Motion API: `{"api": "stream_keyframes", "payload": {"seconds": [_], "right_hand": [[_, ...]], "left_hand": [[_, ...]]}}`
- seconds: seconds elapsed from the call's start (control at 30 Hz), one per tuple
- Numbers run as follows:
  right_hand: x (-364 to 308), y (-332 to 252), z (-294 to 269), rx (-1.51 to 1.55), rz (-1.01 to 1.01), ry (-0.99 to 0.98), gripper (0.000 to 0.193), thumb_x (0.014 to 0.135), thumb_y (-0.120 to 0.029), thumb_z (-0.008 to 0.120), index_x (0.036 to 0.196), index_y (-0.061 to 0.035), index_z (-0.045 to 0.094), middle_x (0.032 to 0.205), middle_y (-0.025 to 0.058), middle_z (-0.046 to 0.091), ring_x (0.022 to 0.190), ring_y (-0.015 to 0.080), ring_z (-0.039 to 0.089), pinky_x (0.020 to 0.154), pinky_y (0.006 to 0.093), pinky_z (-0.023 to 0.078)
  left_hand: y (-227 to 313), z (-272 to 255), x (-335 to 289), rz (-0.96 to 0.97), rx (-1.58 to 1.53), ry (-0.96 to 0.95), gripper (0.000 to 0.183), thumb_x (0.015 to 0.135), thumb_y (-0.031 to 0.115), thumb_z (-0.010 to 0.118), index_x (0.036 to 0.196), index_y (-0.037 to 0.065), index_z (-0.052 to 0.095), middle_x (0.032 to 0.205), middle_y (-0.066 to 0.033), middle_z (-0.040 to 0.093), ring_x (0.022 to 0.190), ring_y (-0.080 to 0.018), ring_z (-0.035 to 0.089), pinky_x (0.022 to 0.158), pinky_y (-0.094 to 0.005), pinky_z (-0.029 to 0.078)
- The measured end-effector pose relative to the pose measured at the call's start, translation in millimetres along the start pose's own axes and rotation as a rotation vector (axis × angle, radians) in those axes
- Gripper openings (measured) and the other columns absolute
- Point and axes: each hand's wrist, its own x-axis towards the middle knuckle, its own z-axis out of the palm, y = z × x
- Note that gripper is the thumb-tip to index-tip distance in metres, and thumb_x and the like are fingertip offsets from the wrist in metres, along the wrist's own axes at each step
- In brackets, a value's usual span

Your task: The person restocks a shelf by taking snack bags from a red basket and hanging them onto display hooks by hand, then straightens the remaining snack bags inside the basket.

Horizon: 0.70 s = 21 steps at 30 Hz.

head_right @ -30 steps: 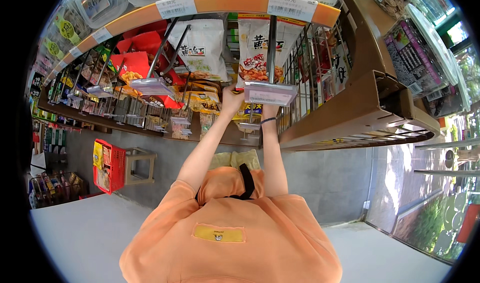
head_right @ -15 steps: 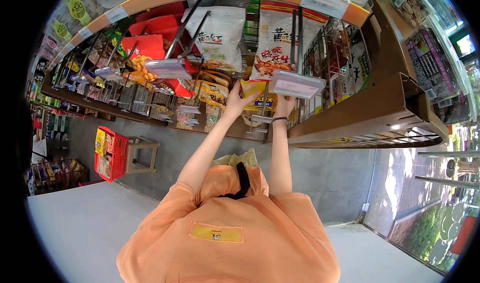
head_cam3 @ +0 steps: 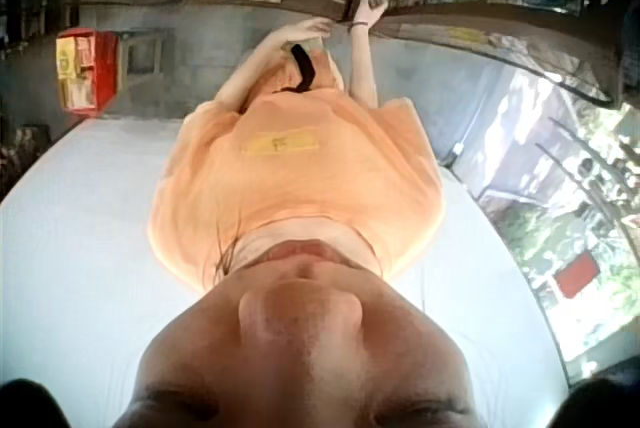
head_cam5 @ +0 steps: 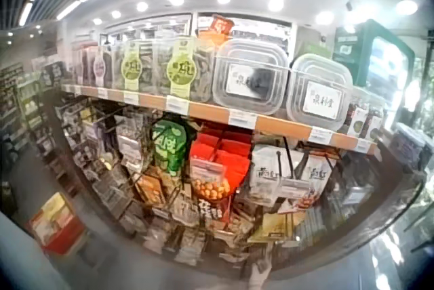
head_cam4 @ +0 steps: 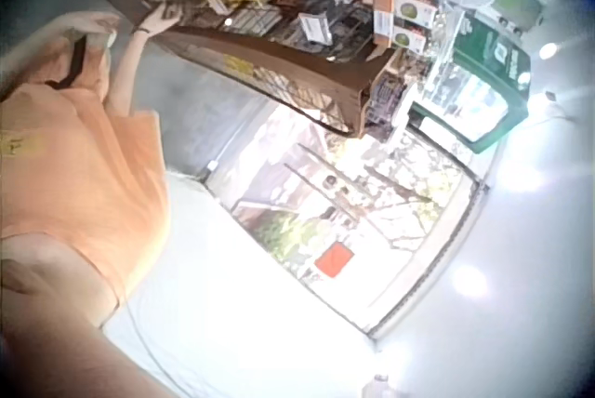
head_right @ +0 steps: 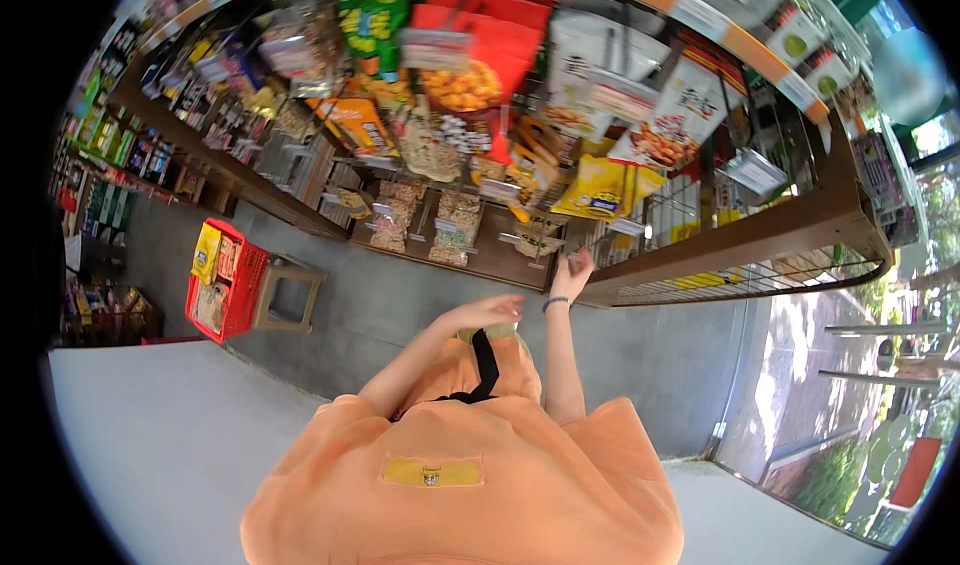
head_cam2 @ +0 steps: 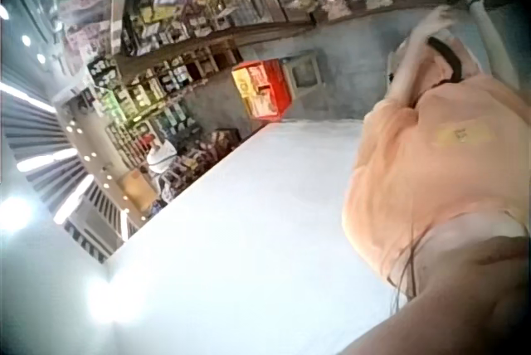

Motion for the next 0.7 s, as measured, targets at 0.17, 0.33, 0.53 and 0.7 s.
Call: {"api": "stream_keyframes", "payload": {"seconds": [0.17,0.33,0.53,0.7], "right_hand": [[-87,114,-23,-0.239,0.296,-0.345,0.035,0.069,-0.011,0.063,0.101,-0.0056,0.050,0.097,0.0064,0.055,0.090,0.0159,0.051,0.075,0.0278,0.041],[-150,211,-65,-0.775,0.602,-0.455,0.036,0.066,-0.017,0.065,0.099,-0.0095,0.053,0.092,0.0045,0.056,0.077,0.0148,0.053,0.061,0.0282,0.044],[-198,188,-5,-0.896,0.827,-0.774,0.029,0.071,-0.014,0.059,0.098,-0.0069,0.052,0.088,0.0074,0.057,0.077,0.0178,0.055,0.064,0.0290,0.046],[-226,172,97,-0.841,0.784,-0.926,0.023,0.075,-0.011,0.054,0.097,-0.0048,0.052,0.085,0.0098,0.058,0.076,0.0203,0.057,0.066,0.0296,0.047]], "left_hand": [[-58,-36,-156,-0.092,-0.013,0.252,0.054,0.080,0.024,0.054,0.124,0.003,0.032,0.116,-0.0176,0.046,0.108,-0.0241,0.044,0.091,-0.0322,0.035],[-144,-49,-311,-0.386,0.023,0.829,0.055,0.075,0.026,0.053,0.121,0.001,0.036,0.116,-0.0191,0.046,0.107,-0.0266,0.046,0.089,-0.0330,0.037],[-272,34,-443,-0.569,-0.237,1.404,0.054,0.074,0.028,0.053,0.117,-0.001,0.039,0.114,-0.0179,0.048,0.106,-0.0269,0.047,0.089,-0.0344,0.037],[-356,124,-432,-0.395,-0.746,1.640,0.045,0.076,0.028,0.052,0.111,0.000,0.047,0.104,-0.0142,0.055,0.096,-0.0218,0.052,0.081,-0.0336,0.040]]}}
